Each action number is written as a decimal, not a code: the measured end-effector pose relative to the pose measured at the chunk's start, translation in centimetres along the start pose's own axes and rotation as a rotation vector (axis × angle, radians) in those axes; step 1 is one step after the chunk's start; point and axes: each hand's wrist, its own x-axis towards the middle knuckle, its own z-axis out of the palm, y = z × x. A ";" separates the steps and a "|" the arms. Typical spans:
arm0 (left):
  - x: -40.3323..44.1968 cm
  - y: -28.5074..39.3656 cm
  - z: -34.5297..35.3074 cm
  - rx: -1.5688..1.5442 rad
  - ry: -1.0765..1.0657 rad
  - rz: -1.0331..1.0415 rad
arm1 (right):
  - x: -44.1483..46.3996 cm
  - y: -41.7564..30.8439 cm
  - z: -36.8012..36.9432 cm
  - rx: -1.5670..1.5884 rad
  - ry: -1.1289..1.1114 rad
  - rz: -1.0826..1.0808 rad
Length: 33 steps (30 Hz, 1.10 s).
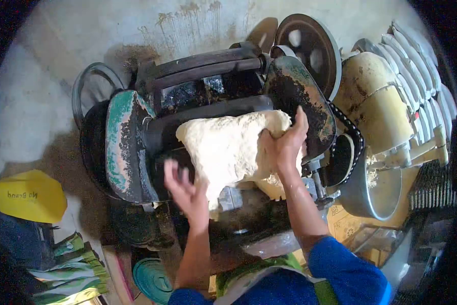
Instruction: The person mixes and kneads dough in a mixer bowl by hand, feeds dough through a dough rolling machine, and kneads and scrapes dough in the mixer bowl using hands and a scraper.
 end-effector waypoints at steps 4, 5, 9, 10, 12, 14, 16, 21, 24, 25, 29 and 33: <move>-6.8 -4.8 -7.3 0.234 0.235 -0.485 | 3.3 0.1 1.5 0.021 -0.071 -0.059; -7.8 -8.7 -9.7 0.540 0.024 -0.634 | 3.9 0.2 2.0 -0.025 -0.135 -0.112; -8.4 -34.4 -19.4 0.857 -0.639 -0.404 | 5.1 0.0 3.1 -0.043 -0.231 -0.187; -7.3 -36.2 -18.9 0.440 -0.527 -0.454 | 5.2 0.0 3.2 -0.034 -0.246 -0.201; -7.8 -37.4 -16.6 0.361 -0.529 -0.458 | 5.2 0.4 3.2 -0.031 -0.241 -0.234; -7.9 -38.2 -14.6 0.242 -0.542 -0.452 | 5.2 0.6 3.3 0.005 -0.227 -0.273; -8.2 -38.5 -13.2 0.130 -0.563 -0.449 | 5.2 0.5 3.6 -0.009 -0.211 -0.292; -6.5 -35.6 -13.8 -0.084 -0.642 -0.419 | 5.6 0.1 5.1 -0.067 -0.165 -0.306; -5.4 -31.8 -14.5 -0.159 -0.674 -0.395 | 6.3 0.3 6.2 -0.106 -0.192 -0.289; -6.4 -30.0 -14.7 -0.142 -0.619 -0.389 | 6.5 0.4 6.4 -0.122 -0.228 -0.276; -6.7 -16.2 -11.2 -0.437 -0.430 -0.556 | 7.4 0.9 6.7 -0.007 -0.334 -0.209; -5.4 -9.1 -9.4 -0.842 -0.272 -0.852 | 6.3 1.7 4.3 0.499 -0.359 -0.003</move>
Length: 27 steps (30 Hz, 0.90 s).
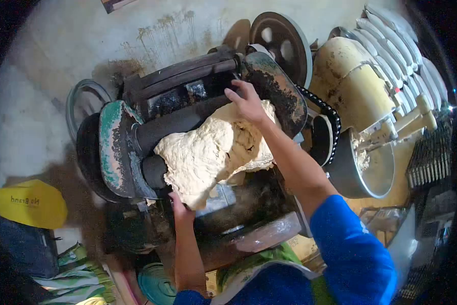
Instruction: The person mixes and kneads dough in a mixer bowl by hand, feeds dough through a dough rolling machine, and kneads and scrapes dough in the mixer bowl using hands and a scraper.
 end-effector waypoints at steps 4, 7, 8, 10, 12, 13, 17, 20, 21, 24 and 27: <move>-0.5 0.8 2.1 0.482 0.163 0.088 | -10.4 -1.4 -5.4 -0.091 0.052 -0.262; 0.4 2.7 9.7 0.536 0.340 0.104 | -21.0 -2.6 -9.5 -0.179 -0.059 -0.145; 1.3 3.4 11.1 0.503 0.423 0.102 | -24.2 -2.3 -10.5 -0.204 -0.072 -0.097; 3.1 4.6 12.8 0.478 0.502 0.097 | -29.0 -1.4 -12.5 -0.227 -0.078 -0.043; 4.1 6.1 13.7 0.356 0.449 0.056 | -31.9 -0.8 -14.5 -0.312 -0.062 0.099; 3.5 6.4 13.7 0.366 0.447 0.050 | -32.7 -0.5 -15.3 -0.308 -0.056 0.109; 0.1 6.4 14.5 0.630 0.223 0.237 | -34.0 0.8 -18.3 -0.449 0.117 0.124; -7.0 7.4 12.1 1.214 0.053 0.558 | -34.2 1.6 -18.8 -0.459 0.275 0.202; -9.0 7.6 10.3 1.314 0.055 0.643 | -34.0 2.1 -18.6 -0.457 0.280 0.206; -14.8 7.6 6.7 1.586 0.361 0.624 | -33.8 4.5 -18.2 -0.323 0.431 0.327; -18.1 7.3 1.2 1.903 0.501 0.652 | -32.0 6.7 -19.0 0.485 0.422 0.783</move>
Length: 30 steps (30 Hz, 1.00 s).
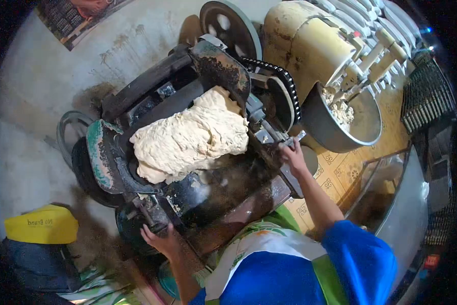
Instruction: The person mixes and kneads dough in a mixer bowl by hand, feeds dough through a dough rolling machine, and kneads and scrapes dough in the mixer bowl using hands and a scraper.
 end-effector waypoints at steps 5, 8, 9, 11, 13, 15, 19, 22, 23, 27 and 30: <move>-0.9 -2.9 3.6 0.101 0.244 0.090 | 0.5 1.5 0.9 -0.166 -0.142 -0.153; -0.2 -3.8 6.1 0.011 0.421 0.066 | -1.2 0.3 1.1 -0.572 -0.008 -0.512; 0.3 -4.3 7.3 -0.039 0.516 0.075 | -1.5 -0.1 1.1 -0.775 0.068 -0.691; 0.4 -6.4 8.6 -0.090 0.606 0.086 | -1.8 -0.2 0.4 -0.781 0.040 -0.660; -0.8 -9.5 8.1 0.147 0.464 0.145 | -1.6 -0.6 0.1 -0.792 -0.030 -0.611; 0.4 -10.1 7.8 0.255 0.393 0.178 | -1.1 -0.5 0.1 -0.796 -0.017 -0.620; 2.7 -7.3 2.5 -1.881 -0.338 -0.897 | -1.6 -0.1 0.7 -0.793 -0.008 -0.595; -0.2 -2.0 2.8 -1.740 -0.407 -1.043 | -2.6 -0.5 0.7 -0.772 0.032 -0.555; -1.3 -0.2 3.3 -1.692 -0.432 -1.084 | -3.4 -0.2 0.6 -0.797 0.051 -0.590; -2.0 3.0 10.1 -1.448 -1.092 -0.997 | -7.3 2.2 -1.1 -0.844 0.095 -0.609; 0.6 5.8 17.6 -0.523 -0.941 0.250 | -10.1 4.2 -5.1 -0.972 0.077 -0.656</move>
